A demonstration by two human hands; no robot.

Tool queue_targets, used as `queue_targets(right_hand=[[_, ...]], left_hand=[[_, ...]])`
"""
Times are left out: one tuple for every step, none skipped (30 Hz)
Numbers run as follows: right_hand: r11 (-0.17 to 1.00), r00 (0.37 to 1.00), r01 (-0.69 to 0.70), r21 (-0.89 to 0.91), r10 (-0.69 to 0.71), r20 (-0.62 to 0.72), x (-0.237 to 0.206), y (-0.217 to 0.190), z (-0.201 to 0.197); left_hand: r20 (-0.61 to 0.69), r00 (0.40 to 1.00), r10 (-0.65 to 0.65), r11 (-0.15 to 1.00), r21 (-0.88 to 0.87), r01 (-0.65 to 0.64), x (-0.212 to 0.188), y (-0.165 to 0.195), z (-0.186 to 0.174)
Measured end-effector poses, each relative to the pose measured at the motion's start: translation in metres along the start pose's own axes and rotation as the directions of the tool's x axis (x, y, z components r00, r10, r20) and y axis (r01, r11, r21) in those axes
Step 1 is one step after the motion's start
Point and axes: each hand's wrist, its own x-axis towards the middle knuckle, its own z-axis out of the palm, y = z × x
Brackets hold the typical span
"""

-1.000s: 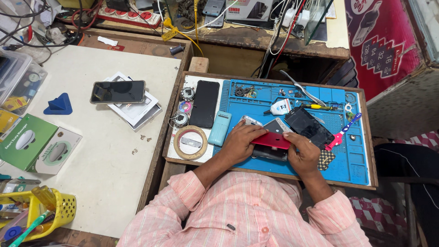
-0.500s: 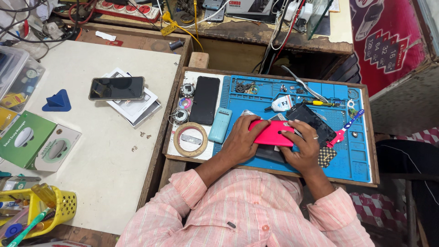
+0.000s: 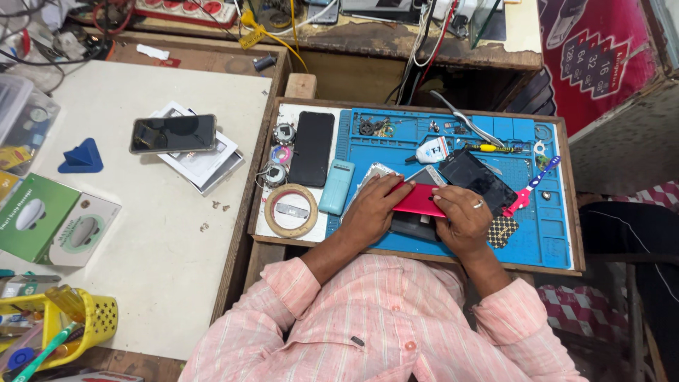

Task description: The person disassembles a smartphone at a repair bench, prying off the back cover and working on the internal components by hand. They then pick up a pink phone case, fit it onto a phone, and press it into place on the work mat.

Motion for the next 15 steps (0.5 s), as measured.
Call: queue_targets(right_hand=[[1.000,1.000,-0.012,-0.006,0.012,-0.011,0.001,-0.002,0.000],[1.000,0.999,-0.025,-0.010,0.025,-0.020,0.002,-0.003,0.000],[0.999,0.999,-0.038,-0.006,0.038,-0.030,0.003,-0.004,0.000],[0.999,0.998,-0.051,-0.001,0.051,-0.041,0.004,-0.004,-0.001],[0.998,0.997,-0.064,0.004,0.064,-0.052,0.004,-0.005,-0.001],[0.994,0.993,-0.102,0.029,0.104,-0.051,0.004,-0.005,-0.002],[0.989,0.989,-0.140,0.054,0.143,-0.047,0.003,-0.005,-0.003],[0.981,0.982,-0.179,0.078,0.182,-0.041,0.002,-0.004,-0.004],[0.979,0.982,-0.182,0.090,0.186,-0.031,0.000,-0.003,-0.004],[0.977,0.982,-0.187,0.101,0.190,-0.020,-0.002,-0.002,-0.004],[0.975,0.981,-0.192,0.111,0.194,-0.009,-0.004,0.000,-0.004],[0.957,0.968,-0.249,0.146,0.251,0.004,-0.006,0.001,-0.001],[0.935,0.951,-0.306,0.180,0.308,0.019,-0.007,0.002,0.003],[0.908,0.931,-0.362,0.212,0.362,0.037,-0.009,0.004,0.006],[0.879,0.913,-0.403,0.256,0.405,0.049,-0.010,0.005,0.008]], left_hand=[[0.001,1.000,-0.003,1.000,0.002,0.003,0.000,0.000,0.000],[0.002,1.000,-0.009,1.000,0.002,0.009,0.001,0.000,-0.001],[0.004,1.000,-0.015,1.000,0.004,0.015,0.002,0.000,-0.001],[-0.010,1.000,-0.019,0.999,0.034,0.020,0.002,0.001,-0.002],[-0.024,0.999,-0.023,0.998,0.064,0.025,0.002,0.002,-0.002],[-0.039,0.999,-0.028,0.995,0.093,0.031,0.003,0.003,-0.003],[-0.059,0.998,-0.022,0.994,0.102,0.028,0.003,0.005,-0.003],[-0.078,0.997,-0.017,0.994,0.109,0.025,0.003,0.006,-0.004],[-0.095,0.995,-0.012,0.993,0.117,0.023,0.003,0.008,-0.004],[-0.101,0.995,-0.005,0.992,0.121,0.017,0.003,0.009,-0.005],[-0.107,0.994,0.002,0.992,0.125,0.012,0.003,0.010,-0.005],[-0.112,0.994,0.008,0.992,0.128,0.006,0.003,0.011,-0.006],[-0.094,0.996,-0.006,0.994,0.108,0.016,0.003,0.012,-0.006],[-0.077,0.997,-0.019,0.996,0.088,0.026,0.003,0.013,-0.006],[-0.060,0.998,-0.032,0.997,0.069,0.036,0.003,0.013,-0.007]])
